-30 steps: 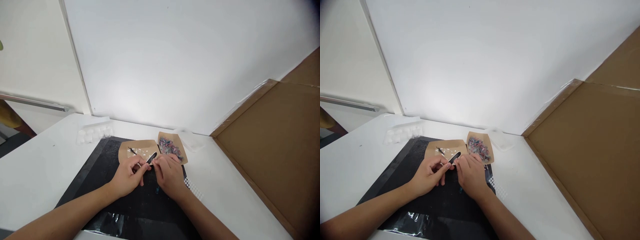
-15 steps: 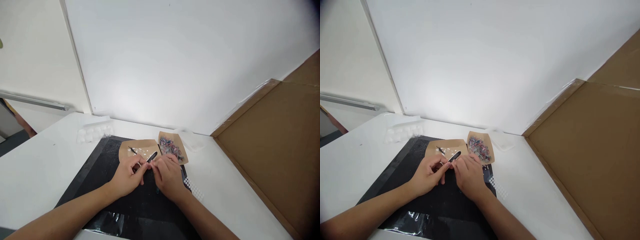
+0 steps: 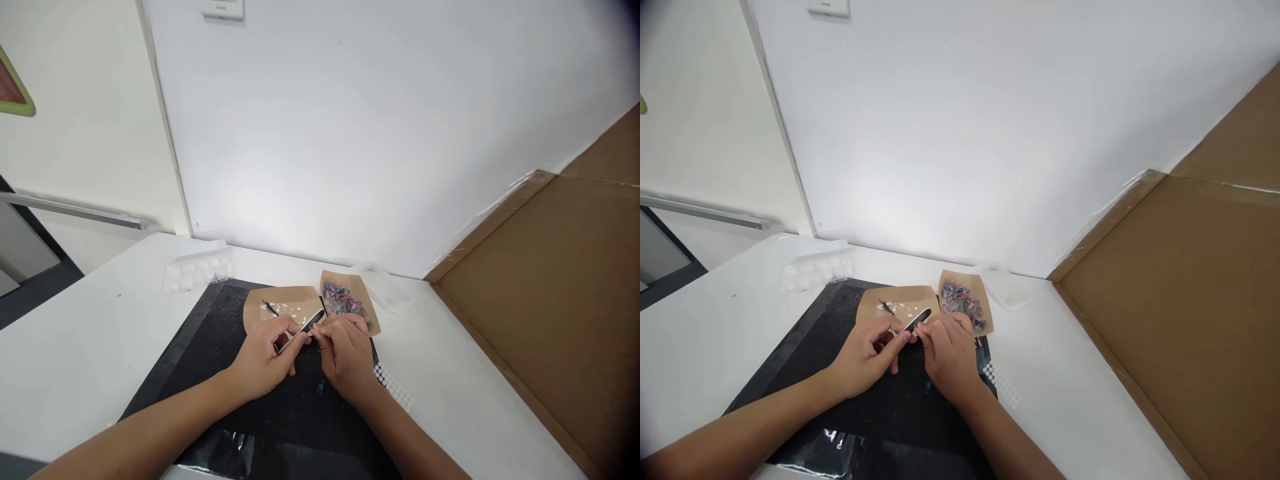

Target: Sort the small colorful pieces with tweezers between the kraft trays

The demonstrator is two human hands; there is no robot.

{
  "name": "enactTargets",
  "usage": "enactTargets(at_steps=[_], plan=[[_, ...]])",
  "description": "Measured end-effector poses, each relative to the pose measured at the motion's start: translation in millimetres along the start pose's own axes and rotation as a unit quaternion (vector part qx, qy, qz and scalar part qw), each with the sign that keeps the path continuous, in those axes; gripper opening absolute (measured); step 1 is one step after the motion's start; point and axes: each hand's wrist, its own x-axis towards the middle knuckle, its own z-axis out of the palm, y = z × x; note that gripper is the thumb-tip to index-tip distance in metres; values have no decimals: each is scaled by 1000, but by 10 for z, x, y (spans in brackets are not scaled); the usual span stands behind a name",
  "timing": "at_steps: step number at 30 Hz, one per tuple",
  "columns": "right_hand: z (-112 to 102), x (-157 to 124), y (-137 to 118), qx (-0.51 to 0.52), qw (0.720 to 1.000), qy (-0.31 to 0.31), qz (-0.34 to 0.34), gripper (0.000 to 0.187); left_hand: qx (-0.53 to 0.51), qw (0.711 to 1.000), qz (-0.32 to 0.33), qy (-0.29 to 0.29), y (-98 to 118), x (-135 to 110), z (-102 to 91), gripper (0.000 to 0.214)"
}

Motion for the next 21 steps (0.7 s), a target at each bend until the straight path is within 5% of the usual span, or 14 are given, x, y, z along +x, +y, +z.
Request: enactTargets(at_steps=[12,18,21], plan=[[-11,-49,99,12,998,32,55,11,0,1000,5,-17,68,-5,9,26],[-9,-36,-41,-8,999,31,-17,15,-45,999,-13,-25,40,3,11,32],[-11,-34,-37,-19,999,49,2,15,-58,998,-14,-24,38,7,6,33]])
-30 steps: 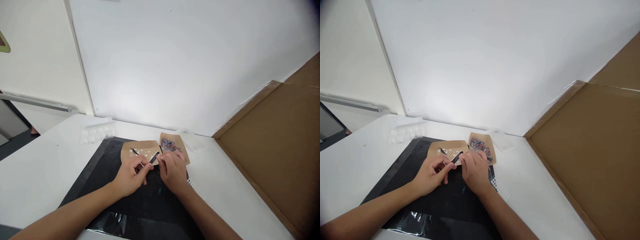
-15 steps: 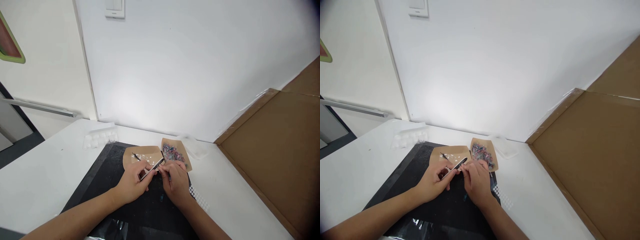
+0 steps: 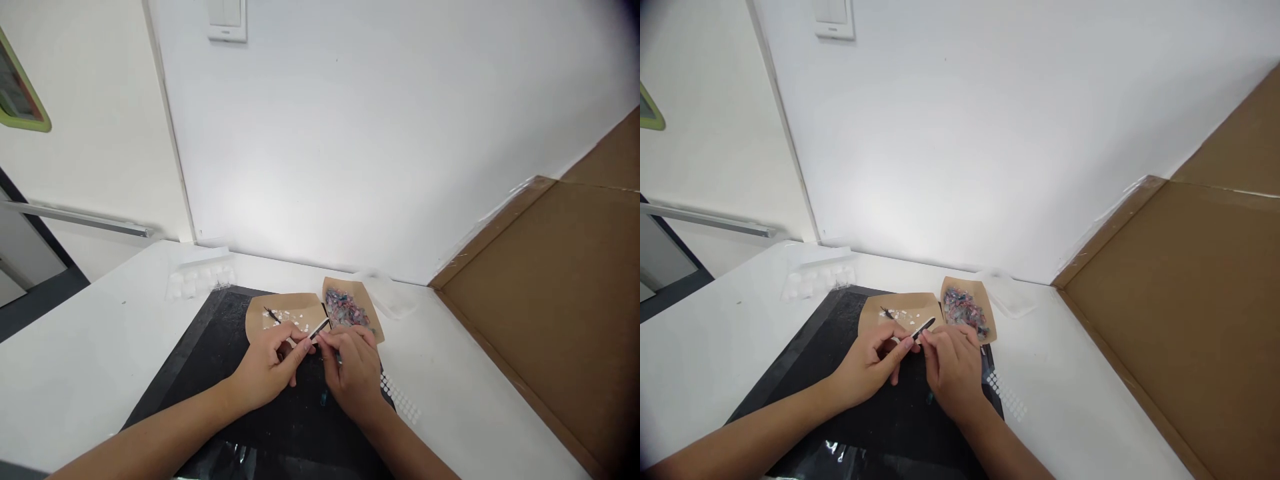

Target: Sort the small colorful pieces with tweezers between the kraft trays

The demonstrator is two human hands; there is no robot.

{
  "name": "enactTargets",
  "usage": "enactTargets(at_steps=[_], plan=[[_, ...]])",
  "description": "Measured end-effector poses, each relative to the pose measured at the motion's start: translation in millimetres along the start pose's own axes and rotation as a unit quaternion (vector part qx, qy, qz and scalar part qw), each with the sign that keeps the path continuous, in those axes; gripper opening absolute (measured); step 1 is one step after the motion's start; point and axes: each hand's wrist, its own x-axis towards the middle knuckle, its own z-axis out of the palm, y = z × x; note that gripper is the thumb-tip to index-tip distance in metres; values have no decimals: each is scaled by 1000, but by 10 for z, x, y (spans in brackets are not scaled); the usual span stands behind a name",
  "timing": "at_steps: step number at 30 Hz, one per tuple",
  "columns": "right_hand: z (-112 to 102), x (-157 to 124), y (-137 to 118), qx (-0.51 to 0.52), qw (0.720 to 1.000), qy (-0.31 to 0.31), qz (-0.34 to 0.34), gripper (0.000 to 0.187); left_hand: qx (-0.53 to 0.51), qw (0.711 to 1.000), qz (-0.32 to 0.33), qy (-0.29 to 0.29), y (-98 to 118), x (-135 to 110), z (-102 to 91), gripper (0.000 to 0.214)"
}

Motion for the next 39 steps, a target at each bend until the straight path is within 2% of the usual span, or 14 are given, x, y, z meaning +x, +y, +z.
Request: enactTargets(at_steps=[4,10,12,15,18,20,26,33,39], plan=[[-9,-15,86,4,999,5,37,11,1,1000,-19,-1,6,-8,6,35],[-56,6,25,33,999,-27,4,14,-14,999,-23,-19,8,2,-13,39],[-66,-6,7,46,998,-30,18,12,-5,1000,-16,-19,-1,20,-28,38],[-49,-75,28,115,987,-30,111,7,20,1000,-19,6,-32,52,-47,34],[-10,-152,50,206,954,-31,216,6,31,998,-30,35,-54,68,-51,31],[8,-172,37,242,939,-40,242,6,23,999,-33,36,-51,65,-45,30],[0,-139,-50,303,925,-35,228,5,-37,997,-48,44,-31,47,-24,55],[0,-165,10,284,926,-67,239,6,-14,999,-37,30,-34,40,-25,34],[7,-171,22,233,934,-56,265,9,-27,999,-43,20,-44,11,13,35]])
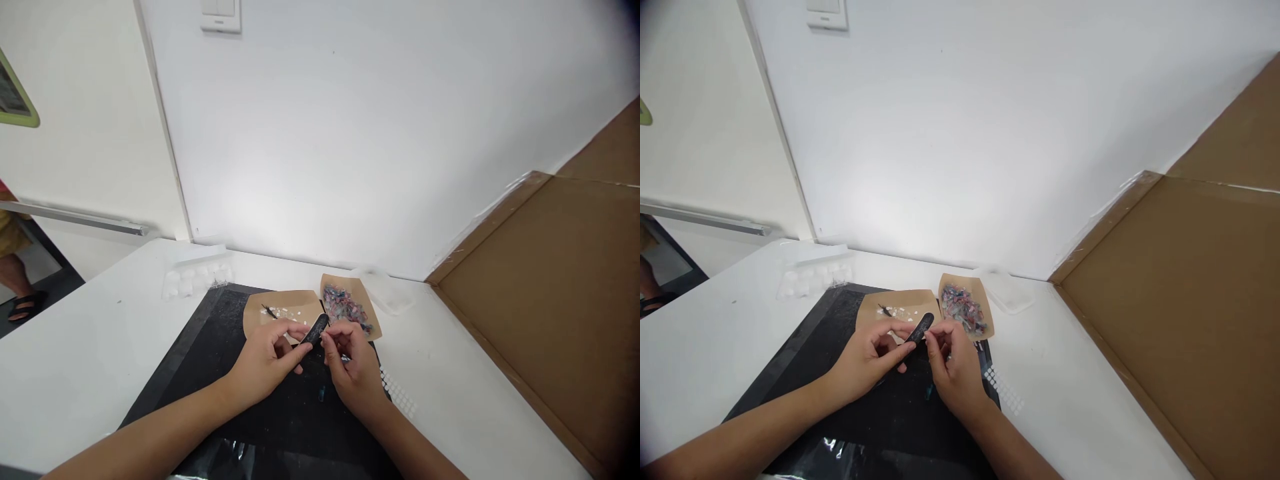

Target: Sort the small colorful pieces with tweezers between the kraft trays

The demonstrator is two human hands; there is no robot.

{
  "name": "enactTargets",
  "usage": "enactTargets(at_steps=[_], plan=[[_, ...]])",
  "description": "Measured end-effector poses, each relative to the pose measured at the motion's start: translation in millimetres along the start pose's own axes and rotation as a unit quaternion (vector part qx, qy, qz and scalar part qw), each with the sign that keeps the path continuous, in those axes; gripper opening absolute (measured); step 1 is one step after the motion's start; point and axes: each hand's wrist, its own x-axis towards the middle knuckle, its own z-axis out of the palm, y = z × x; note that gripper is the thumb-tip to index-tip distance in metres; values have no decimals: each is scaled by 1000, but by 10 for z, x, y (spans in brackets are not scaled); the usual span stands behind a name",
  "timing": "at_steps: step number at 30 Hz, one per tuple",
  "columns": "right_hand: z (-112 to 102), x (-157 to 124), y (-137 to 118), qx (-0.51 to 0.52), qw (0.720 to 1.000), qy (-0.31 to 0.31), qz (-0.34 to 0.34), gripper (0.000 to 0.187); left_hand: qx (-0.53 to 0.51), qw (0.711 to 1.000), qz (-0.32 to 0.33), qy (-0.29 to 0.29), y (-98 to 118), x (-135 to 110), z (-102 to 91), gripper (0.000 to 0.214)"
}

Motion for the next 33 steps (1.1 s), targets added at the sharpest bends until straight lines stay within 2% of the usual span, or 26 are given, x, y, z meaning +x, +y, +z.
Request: enactTargets(at_steps=[5,8,13,19,25,29,33], plan=[[-22,37,-67,-25,1000,8,-6,10,-12,1000,-15,-7,4,4,14,38],[-36,48,-91,-42,999,7,-25,9,6,1000,3,-19,36,8,13,33],[-44,23,-72,-31,999,-15,-30,9,29,998,50,-4,15,7,19,28],[-27,0,-91,96,991,-71,67,15,39,997,65,0,-11,-9,19,26],[-24,-9,-111,146,983,-73,88,18,34,997,66,1,-8,2,1,25],[-32,-26,-149,225,957,-81,165,23,25,998,61,10,-6,6,-1,26],[-55,-8,-198,270,936,-94,206,28,30,997,70,14,-9,0,-7,25]])
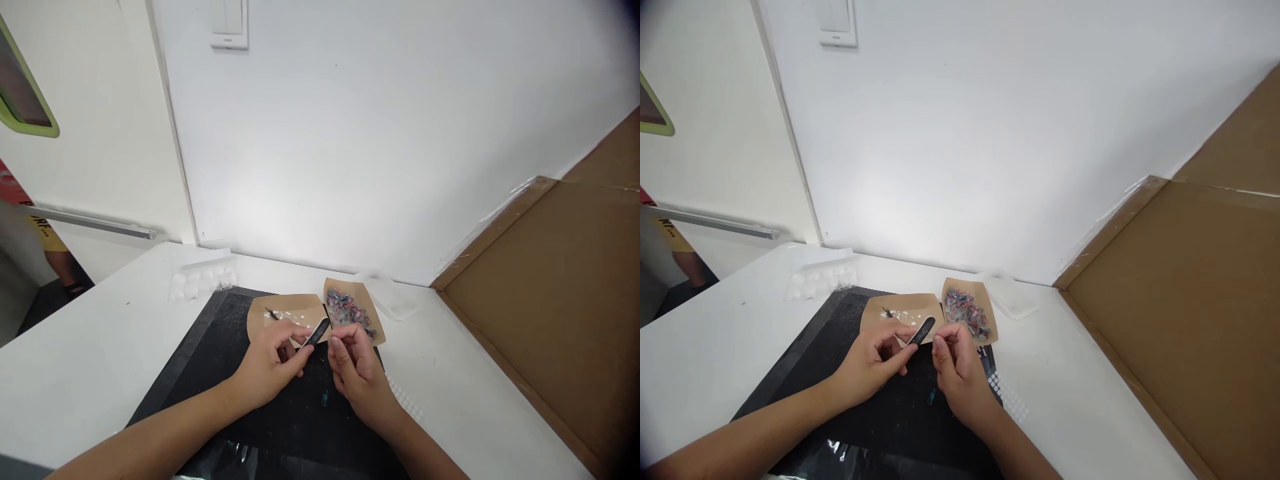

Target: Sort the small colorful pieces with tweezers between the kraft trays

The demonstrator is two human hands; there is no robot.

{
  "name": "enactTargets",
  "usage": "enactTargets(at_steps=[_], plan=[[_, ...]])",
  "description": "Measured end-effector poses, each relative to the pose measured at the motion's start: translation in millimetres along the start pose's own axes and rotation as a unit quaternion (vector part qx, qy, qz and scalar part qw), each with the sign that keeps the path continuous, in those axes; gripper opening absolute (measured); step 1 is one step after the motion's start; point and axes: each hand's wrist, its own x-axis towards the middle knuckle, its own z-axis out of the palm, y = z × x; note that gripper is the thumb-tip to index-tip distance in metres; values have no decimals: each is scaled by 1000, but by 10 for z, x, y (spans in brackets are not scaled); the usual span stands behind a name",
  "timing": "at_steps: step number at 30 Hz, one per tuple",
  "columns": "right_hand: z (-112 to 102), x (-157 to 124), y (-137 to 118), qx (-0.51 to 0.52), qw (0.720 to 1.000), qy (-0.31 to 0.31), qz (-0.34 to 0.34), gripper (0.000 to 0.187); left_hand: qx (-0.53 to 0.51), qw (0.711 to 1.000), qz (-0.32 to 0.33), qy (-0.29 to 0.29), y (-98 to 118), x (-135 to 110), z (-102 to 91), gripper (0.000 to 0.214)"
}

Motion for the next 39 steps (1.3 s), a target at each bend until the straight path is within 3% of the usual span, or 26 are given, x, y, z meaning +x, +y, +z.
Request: enactTargets(at_steps=[5,12,16,20,25,29,39], plan=[[-47,32,-17,8,1000,-3,16,32,11,1000,8,2,-9,4,-12,25],[-144,96,93,-48,999,14,-13,31,30,999,15,-11,27,0,-8,24],[-146,108,76,-121,987,32,-96,21,29,999,13,-16,71,-1,-12,24],[-126,95,40,-225,953,32,-201,8,56,998,3,-26,117,-3,-15,20],[-93,79,42,-302,915,24,-267,4,93,994,16,-49,147,-19,-14,20],[-82,79,18,-353,897,44,-263,5,100,994,31,-36,126,-13,-12,20],[-107,85,0,-364,903,71,-216,14,110,994,-5,-9,169,-68,2,33]])
